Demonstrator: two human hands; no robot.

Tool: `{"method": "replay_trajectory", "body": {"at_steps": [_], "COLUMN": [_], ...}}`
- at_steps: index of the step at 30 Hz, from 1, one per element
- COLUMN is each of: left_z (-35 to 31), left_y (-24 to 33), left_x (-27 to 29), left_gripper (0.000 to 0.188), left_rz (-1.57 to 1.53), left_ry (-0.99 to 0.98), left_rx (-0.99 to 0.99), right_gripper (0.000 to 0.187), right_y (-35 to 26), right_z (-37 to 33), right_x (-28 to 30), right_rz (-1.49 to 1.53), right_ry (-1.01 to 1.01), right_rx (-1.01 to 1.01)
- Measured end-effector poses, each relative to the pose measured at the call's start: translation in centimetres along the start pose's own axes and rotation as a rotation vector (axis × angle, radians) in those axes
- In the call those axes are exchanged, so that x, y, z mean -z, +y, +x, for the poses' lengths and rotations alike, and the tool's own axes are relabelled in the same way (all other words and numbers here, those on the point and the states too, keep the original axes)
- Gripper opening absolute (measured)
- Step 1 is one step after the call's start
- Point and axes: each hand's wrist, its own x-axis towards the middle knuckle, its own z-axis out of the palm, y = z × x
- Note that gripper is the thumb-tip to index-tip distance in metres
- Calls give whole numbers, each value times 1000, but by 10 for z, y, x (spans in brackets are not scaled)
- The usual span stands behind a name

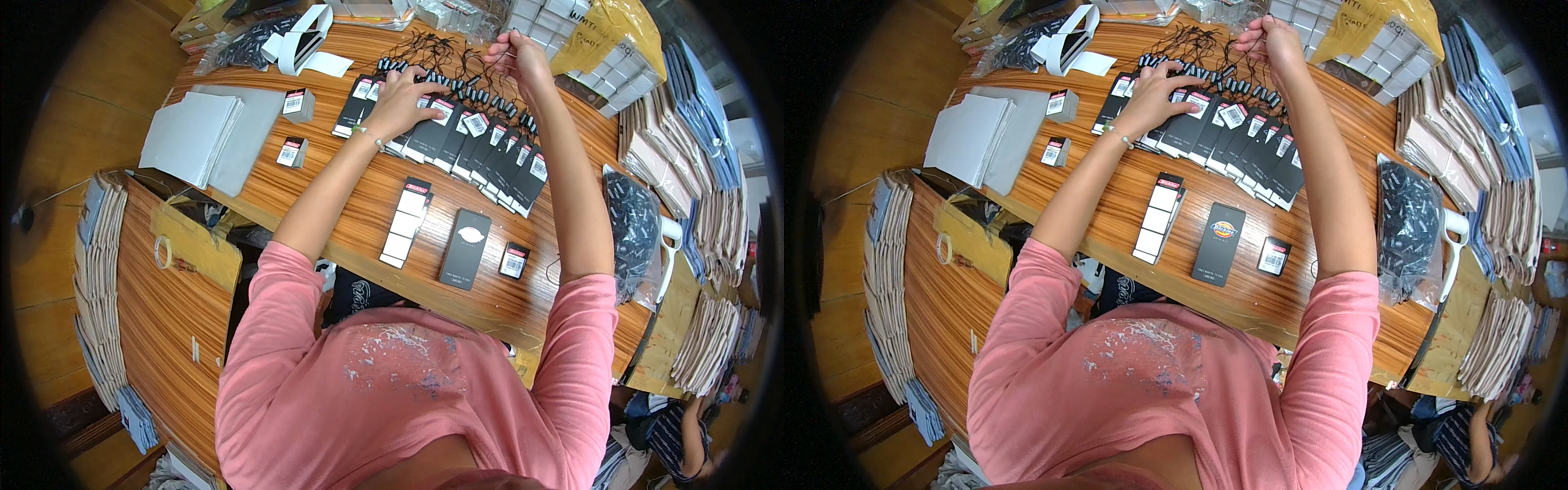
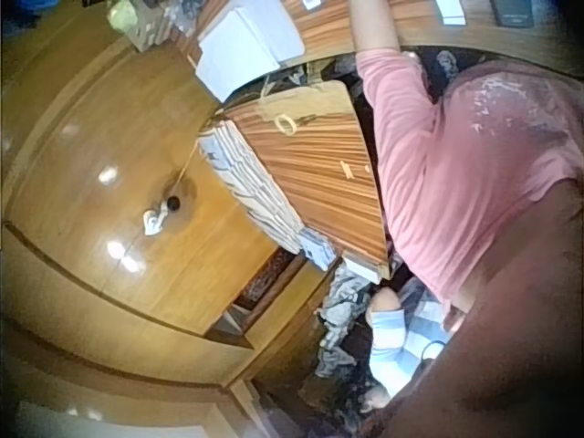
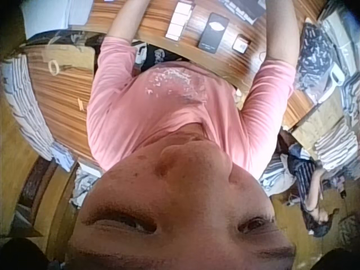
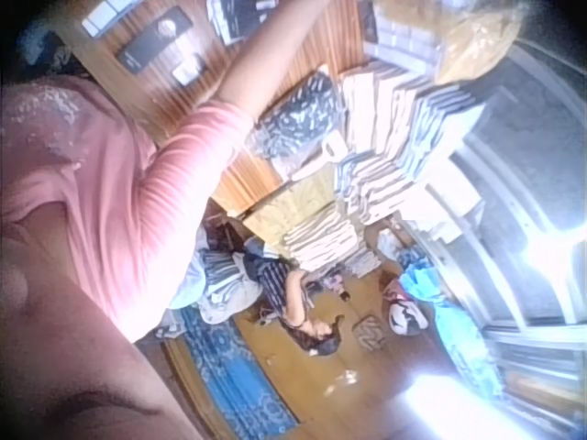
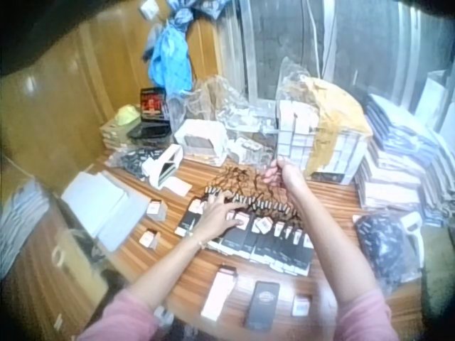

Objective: The person attaches plastic security tags and brand labels to black clothing items by hand. The person picks up individual tags and labels, threads a plastic fastener through them, and attaches them to the items before setting the finished pieces aside on the table.

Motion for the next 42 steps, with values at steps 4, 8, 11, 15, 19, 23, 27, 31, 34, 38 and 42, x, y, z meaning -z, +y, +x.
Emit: {"method": "replay_trajectory", "body": {"at_steps": [4,8,11,15,19,23,27,31,34,38,42], "left_z": [-2,-6,-8,-14,-29,-69,-113,-143,-151,-145,-130], "left_y": [1,3,5,11,26,51,62,58,62,83,123], "left_x": [2,7,7,10,27,56,76,82,84,89,80], "left_gripper": [39,31,26,26,36,34,37,40,39,34,36], "left_rz": [-18,33,24,21,-14,-137,-180,-172,-231,-257,-154], "left_ry": [31,35,92,77,142,139,77,131,111,-3,-178], "left_rx": [-10,-27,-46,-12,61,118,227,267,275,144,-83], "right_gripper": [27,27,27,24,20,17,17,23,28,28,18], "right_y": [2,5,12,31,57,62,60,51,38,-2,-10], "right_z": [5,15,30,51,74,85,83,72,46,-47,-161], "right_x": [-4,-3,-3,-15,-16,-15,-15,-7,11,32,61], "right_rz": [-50,-175,-61,-50,-110,-63,-13,37,-96,-257,-536], "right_ry": [91,110,72,76,41,41,79,180,87,-129,-298], "right_rx": [3,-1,-91,-92,-155,-208,-197,-165,-51,62,199]}}
